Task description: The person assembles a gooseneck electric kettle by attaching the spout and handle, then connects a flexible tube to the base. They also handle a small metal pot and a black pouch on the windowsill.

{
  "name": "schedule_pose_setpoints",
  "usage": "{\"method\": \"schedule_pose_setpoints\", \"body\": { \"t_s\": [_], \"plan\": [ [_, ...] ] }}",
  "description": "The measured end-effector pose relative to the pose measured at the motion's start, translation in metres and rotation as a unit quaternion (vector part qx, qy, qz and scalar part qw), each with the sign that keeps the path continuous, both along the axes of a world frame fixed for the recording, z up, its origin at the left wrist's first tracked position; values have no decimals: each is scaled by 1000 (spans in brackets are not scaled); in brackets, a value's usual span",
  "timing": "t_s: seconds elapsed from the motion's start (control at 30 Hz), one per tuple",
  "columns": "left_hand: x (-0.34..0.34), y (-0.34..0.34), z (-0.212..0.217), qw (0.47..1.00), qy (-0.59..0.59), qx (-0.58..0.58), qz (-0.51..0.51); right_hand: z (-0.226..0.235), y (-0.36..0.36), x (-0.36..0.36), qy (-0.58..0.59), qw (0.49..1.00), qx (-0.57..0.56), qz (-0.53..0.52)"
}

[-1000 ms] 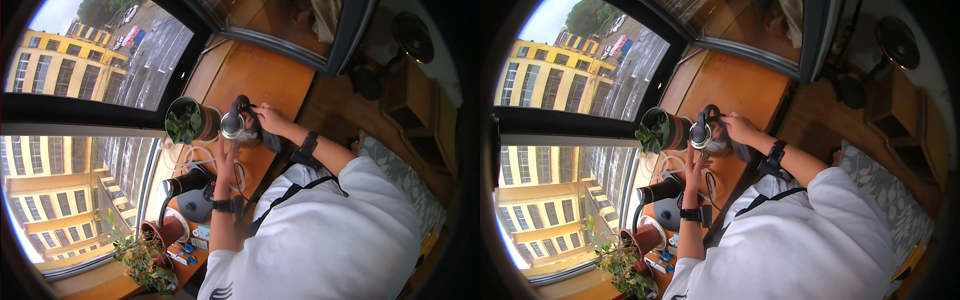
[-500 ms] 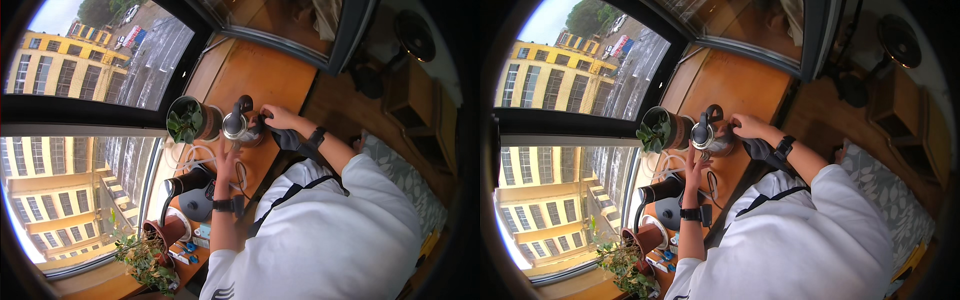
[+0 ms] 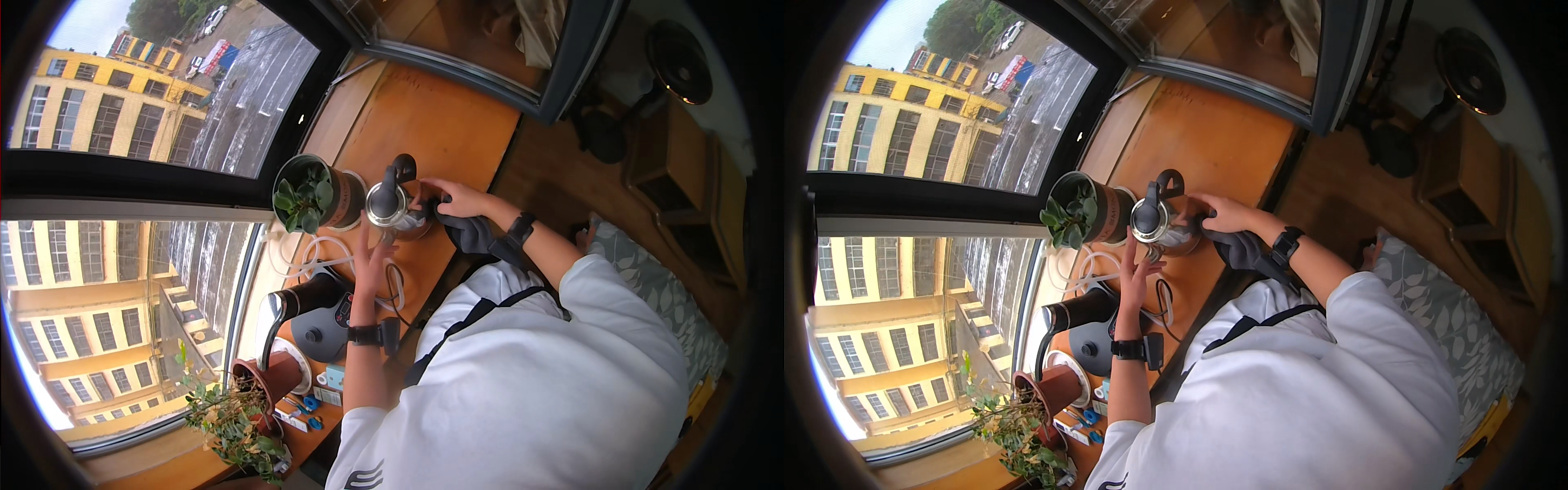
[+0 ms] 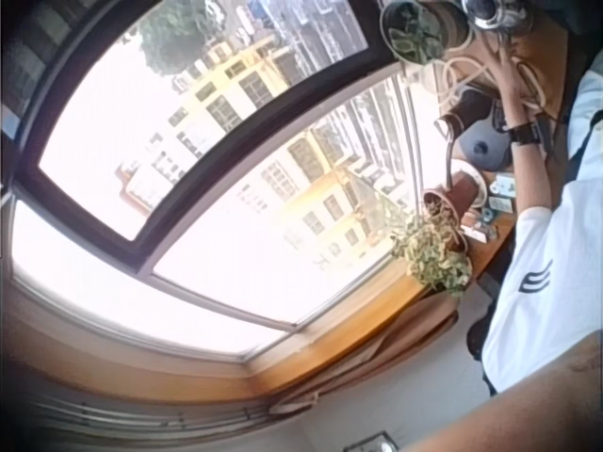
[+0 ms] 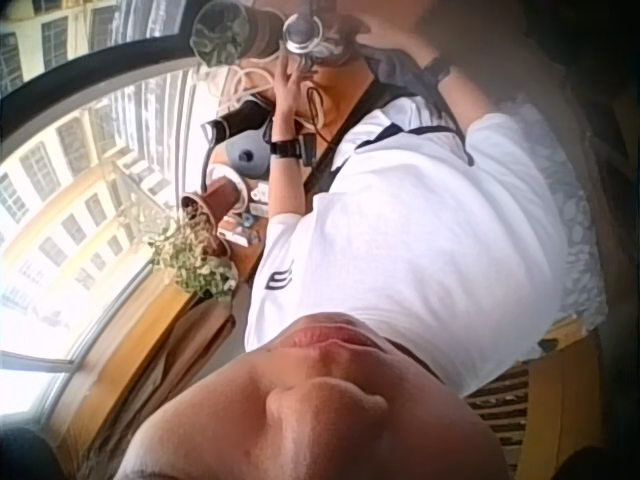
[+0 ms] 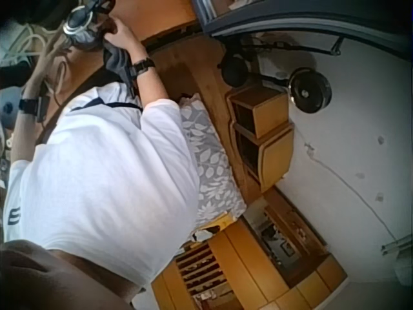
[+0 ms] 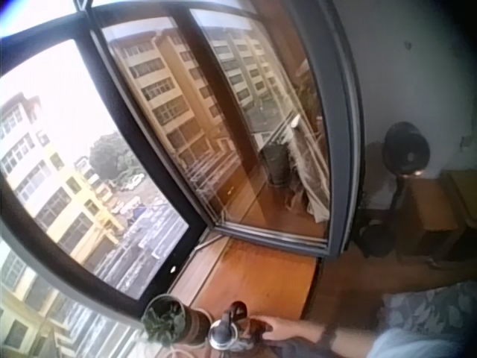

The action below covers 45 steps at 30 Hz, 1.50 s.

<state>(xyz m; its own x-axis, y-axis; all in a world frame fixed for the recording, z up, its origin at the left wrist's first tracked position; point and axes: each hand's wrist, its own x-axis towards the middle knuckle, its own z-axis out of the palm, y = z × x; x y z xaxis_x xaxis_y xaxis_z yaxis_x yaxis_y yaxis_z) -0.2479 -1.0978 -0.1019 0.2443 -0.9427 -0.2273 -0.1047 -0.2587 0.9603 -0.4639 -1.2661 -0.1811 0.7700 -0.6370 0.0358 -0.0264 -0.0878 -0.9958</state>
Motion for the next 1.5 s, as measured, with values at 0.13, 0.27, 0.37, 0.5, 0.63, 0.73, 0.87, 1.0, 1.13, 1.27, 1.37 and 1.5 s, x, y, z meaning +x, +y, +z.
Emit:
{"method": "schedule_pose_setpoints", "body": {
  "t_s": [0.13,0.27,0.37,0.5,0.63,0.73,0.87,1.0,1.13,1.27,1.37,1.5],
  "plan": [
    [-3,2,1,1000,3,3,13,7,-12,1,58,994,-51,-75],
    [1,3,-5,1000,9,10,6,74,0,5,16,965,-170,-200],
    [-1,3,-3,1000,14,20,4,76,22,23,-22,962,-179,-206],
    [4,2,-3,1000,14,14,-8,16,9,30,102,954,-134,-248],
    [4,5,-6,1000,17,18,4,63,21,35,-18,955,-162,-250],
    [3,6,-2,1000,10,20,1,49,24,36,18,952,-141,-271],
    [5,5,-1,1000,9,27,-1,20,10,24,65,967,-129,-211],
    [2,3,3,1000,20,21,5,62,29,28,-41,964,-144,-221],
    [13,5,-6,998,50,23,-20,14,-9,12,94,956,-171,-219],
    [8,5,1,999,36,35,-12,95,1,13,43,944,-233,-229],
    [16,6,-6,998,41,44,-25,88,0,28,76,951,-223,-202],
    [12,8,-9,999,29,34,-6,57,-26,43,54,958,-185,-214]
  ]
}}
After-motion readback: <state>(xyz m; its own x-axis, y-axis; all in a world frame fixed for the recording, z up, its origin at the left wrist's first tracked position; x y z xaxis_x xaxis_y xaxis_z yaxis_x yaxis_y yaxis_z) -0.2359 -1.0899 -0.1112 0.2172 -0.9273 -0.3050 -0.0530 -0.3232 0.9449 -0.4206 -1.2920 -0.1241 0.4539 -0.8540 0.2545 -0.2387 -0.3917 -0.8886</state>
